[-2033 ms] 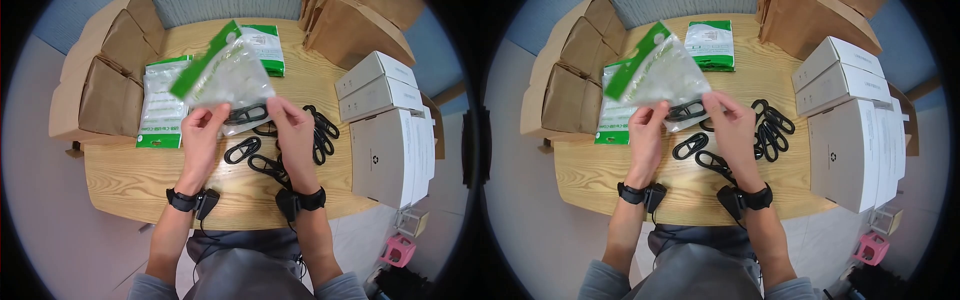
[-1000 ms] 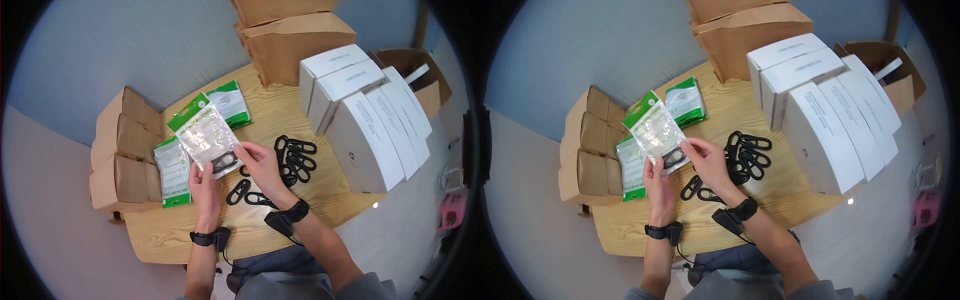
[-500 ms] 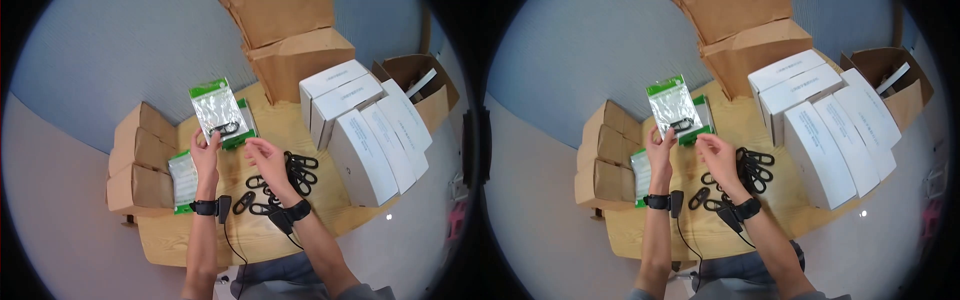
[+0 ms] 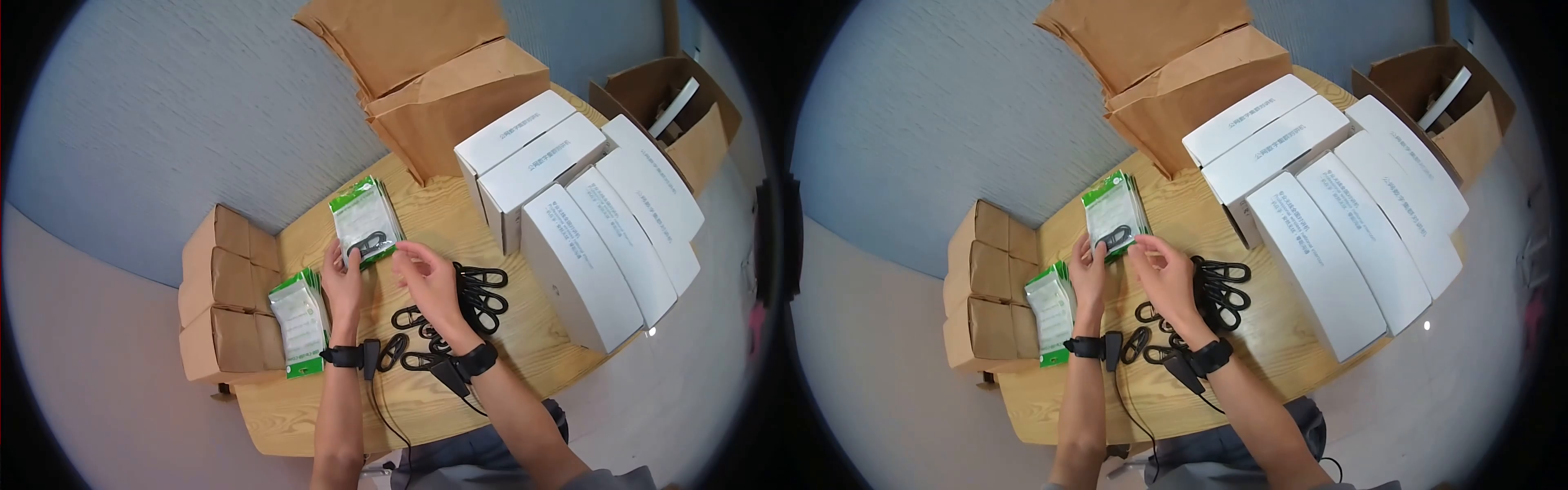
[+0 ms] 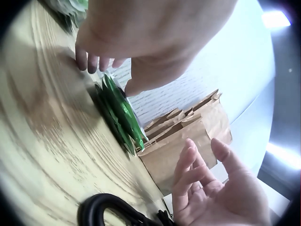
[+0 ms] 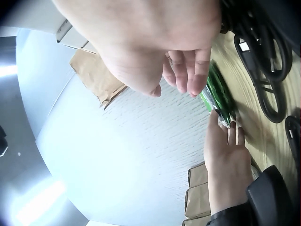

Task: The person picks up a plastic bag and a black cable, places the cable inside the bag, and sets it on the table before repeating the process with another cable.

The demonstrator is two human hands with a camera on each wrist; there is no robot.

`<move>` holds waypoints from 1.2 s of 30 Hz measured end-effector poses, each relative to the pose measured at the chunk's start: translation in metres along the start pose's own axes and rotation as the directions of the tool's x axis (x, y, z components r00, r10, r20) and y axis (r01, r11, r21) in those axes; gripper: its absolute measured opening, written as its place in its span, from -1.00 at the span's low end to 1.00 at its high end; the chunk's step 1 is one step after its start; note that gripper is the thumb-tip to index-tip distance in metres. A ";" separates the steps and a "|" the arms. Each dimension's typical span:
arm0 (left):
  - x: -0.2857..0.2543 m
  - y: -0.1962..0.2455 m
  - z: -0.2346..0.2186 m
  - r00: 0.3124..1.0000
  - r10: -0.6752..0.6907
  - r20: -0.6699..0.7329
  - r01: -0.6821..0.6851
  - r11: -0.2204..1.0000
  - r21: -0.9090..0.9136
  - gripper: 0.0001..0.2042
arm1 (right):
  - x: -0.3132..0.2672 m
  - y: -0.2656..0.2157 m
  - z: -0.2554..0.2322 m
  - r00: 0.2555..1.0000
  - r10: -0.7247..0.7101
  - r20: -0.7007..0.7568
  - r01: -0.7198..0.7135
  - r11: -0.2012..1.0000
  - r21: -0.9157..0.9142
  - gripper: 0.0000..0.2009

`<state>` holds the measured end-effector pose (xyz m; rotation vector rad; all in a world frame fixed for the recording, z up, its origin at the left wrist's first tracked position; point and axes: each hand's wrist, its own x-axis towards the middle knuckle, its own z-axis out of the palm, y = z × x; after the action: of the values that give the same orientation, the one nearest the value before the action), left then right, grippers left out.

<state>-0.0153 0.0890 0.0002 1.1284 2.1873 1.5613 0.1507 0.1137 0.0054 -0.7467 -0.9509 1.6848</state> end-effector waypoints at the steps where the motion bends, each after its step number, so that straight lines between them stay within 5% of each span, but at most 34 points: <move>1: -0.001 0.003 -0.001 0.999 -0.018 0.028 0.018 1.000 0.006 -0.49 | 0.000 -0.001 0.001 0.999 -0.003 -0.038 0.005 0.999 0.032 -0.68; 8: -0.013 0.009 -0.001 0.991 -0.005 0.137 0.016 0.997 -0.080 -0.41 | -0.002 -0.008 0.000 1.000 -0.005 -0.002 0.005 0.993 0.121 -0.64; 14: -0.046 0.052 -0.042 0.998 0.053 0.039 -0.052 0.999 -0.013 -0.48 | -0.009 -0.018 0.003 0.994 0.074 0.075 -0.087 0.980 0.179 -0.72; 16: -0.061 0.067 -0.075 0.969 0.020 0.246 -0.040 0.996 0.077 -0.54 | -0.014 -0.019 0.008 0.989 0.094 0.117 -0.110 0.984 0.140 -0.73; 18: -0.073 0.068 -0.099 0.985 0.021 0.174 -0.054 0.980 0.191 -0.59 | -0.019 -0.020 0.012 0.976 0.136 0.171 -0.154 0.984 0.095 -0.73; 21: -0.093 0.048 -0.128 0.971 0.178 0.156 -0.237 0.725 0.647 -0.51 | -0.028 -0.015 0.022 0.950 0.183 0.253 -0.207 0.976 0.073 -0.74; 29: -0.110 0.018 -0.142 0.992 0.123 0.013 -0.104 0.775 0.624 -0.47 | -0.050 -0.001 0.041 0.831 0.285 0.478 -0.259 0.958 -0.120 -0.74; 34: -0.113 0.024 -0.145 0.971 0.071 -0.230 0.011 0.942 0.335 -0.68 | -0.063 -0.001 0.042 0.727 0.346 0.593 -0.303 0.937 -0.176 -0.72; 36: -0.119 0.036 -0.139 0.955 0.141 -0.259 -0.062 0.954 0.293 -0.72 | -0.067 0.003 0.041 0.660 0.423 0.622 -0.352 0.904 -0.241 -0.65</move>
<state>0.0013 -0.0866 0.0601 1.1784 2.6468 1.5664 0.1347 0.0391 0.0255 -0.4121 -1.4515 2.3849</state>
